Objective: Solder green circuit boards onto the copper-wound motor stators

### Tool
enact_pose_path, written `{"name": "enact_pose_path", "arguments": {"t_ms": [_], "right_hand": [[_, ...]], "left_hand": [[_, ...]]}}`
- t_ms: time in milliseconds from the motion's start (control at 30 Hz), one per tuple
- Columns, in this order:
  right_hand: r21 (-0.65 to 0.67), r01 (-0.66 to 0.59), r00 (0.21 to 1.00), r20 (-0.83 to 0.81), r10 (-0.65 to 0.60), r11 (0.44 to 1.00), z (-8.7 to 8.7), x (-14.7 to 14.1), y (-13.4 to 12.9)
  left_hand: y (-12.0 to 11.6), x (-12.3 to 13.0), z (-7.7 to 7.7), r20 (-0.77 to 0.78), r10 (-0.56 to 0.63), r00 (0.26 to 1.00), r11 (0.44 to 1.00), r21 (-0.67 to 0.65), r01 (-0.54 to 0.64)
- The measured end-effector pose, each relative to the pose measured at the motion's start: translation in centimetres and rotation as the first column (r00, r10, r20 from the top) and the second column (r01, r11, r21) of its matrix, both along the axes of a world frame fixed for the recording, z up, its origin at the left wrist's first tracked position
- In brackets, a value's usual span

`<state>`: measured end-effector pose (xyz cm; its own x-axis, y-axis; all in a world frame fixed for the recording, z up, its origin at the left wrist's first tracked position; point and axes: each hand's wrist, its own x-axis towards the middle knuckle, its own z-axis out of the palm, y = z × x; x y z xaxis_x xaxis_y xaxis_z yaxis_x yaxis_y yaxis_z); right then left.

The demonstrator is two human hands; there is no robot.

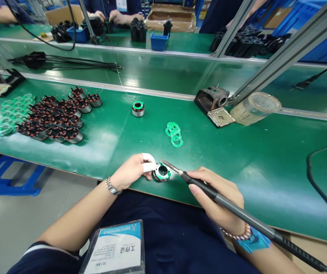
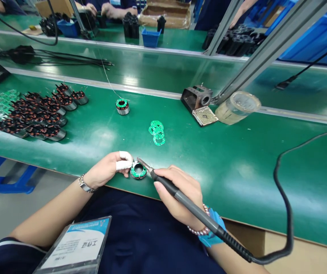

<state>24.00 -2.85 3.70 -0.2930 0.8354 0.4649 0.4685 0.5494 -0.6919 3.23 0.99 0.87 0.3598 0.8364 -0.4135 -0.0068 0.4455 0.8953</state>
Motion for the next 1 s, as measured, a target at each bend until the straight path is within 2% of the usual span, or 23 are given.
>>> {"name": "enact_pose_path", "arguments": {"t_ms": [333,600,1000], "right_hand": [[-0.049,0.003,0.999,0.043,-0.001,0.999,0.4,-0.2,0.1],[-0.034,-0.028,0.999,0.024,0.029,0.999,0.2,-0.3,0.2],[-0.031,-0.048,0.998,0.027,0.049,0.998,0.4,-0.3,0.2]], "left_hand": [[0.5,-0.2,0.0,-0.001,-0.041,0.999,0.999,-0.018,0.041],[0.9,-0.5,0.0,-0.011,-0.106,0.994,0.994,-0.034,0.105],[1.3,-0.7,0.0,0.026,-0.135,0.991,0.984,-0.112,0.137]]}}
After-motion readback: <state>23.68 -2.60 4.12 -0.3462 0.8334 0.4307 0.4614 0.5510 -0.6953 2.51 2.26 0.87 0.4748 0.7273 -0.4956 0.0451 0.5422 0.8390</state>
